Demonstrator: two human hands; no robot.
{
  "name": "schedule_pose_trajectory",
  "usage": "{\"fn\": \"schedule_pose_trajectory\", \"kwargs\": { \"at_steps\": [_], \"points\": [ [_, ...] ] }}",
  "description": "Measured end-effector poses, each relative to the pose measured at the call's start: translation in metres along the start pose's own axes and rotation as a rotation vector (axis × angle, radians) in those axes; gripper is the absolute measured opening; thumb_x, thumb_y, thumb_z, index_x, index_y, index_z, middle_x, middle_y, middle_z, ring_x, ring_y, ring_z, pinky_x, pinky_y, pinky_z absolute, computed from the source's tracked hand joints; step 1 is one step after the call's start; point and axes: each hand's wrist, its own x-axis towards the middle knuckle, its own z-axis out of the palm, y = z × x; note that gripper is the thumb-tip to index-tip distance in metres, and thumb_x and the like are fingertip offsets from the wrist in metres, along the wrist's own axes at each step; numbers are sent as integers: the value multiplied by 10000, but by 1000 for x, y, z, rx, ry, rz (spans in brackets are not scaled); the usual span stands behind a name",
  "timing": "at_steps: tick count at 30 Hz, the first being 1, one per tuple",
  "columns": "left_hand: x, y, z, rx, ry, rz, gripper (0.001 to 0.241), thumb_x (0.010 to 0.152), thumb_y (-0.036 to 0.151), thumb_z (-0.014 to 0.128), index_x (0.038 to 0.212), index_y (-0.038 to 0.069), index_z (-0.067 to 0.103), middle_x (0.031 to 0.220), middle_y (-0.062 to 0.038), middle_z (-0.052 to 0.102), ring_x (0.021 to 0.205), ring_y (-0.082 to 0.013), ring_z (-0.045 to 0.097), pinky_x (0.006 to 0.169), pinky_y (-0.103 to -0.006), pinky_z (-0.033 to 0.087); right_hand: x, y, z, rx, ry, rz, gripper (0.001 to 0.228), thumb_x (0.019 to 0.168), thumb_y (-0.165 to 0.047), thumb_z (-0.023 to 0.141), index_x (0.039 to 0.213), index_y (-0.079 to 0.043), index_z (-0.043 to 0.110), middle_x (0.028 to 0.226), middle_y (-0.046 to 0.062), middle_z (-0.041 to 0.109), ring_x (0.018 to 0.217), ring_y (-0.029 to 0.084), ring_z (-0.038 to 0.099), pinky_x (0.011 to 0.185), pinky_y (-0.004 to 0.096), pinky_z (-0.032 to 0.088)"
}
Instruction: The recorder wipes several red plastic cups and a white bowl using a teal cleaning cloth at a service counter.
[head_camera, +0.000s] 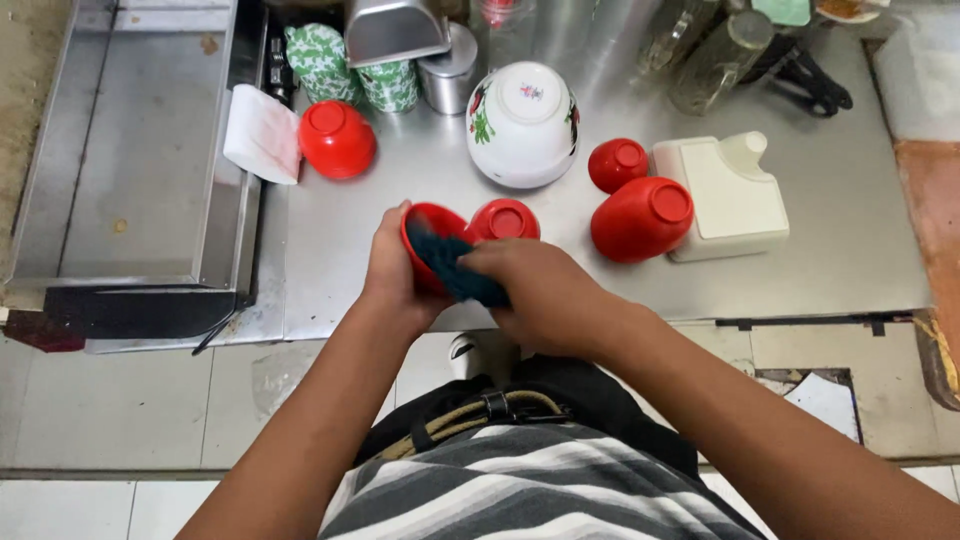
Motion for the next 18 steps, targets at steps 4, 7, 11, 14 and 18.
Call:
{"fn": "schedule_pose_trajectory", "kwargs": {
  "at_steps": [4,7,11,14,18],
  "points": [
    [-11,-1,7,-4,20,-75,605,928,592,334,1141,108,627,1165,-156,691,1082,-327,648,951,-551,512,-1,24,25,-342,257,-322,535,609,-83,734,1140,-69,672,1227,132,701,1260,411,611,1038,520,466],
    [-3,-10,0,63,130,-113,550,944,580,339,1141,137,597,1146,-145,673,1087,-323,628,945,-568,502,1,6,17,-21,113,-120,585,655,-106,822,1190,29,630,1177,243,664,1068,396,629,888,457,495],
    [18,-17,-16,-75,-7,-94,488,1009,534,401,1234,128,552,1223,-147,643,1132,-327,622,1003,-541,512,12,2,10,596,-85,190,392,833,-123,737,1209,-43,664,990,86,735,897,155,671,831,330,553],
    [5,-4,-1,-43,-184,-115,546,989,527,383,1289,106,558,1271,-148,647,1153,-330,634,999,-560,521,15,19,21,659,114,184,332,905,-165,747,1190,-15,666,991,83,718,886,133,636,824,320,553],
    [-29,25,37,419,20,-89,533,948,534,501,1334,167,515,1242,-138,612,1105,-303,632,951,-481,482,34,38,5,938,257,395,402,851,-174,704,1220,-32,633,969,104,726,783,191,714,704,352,612]
  ]
}}
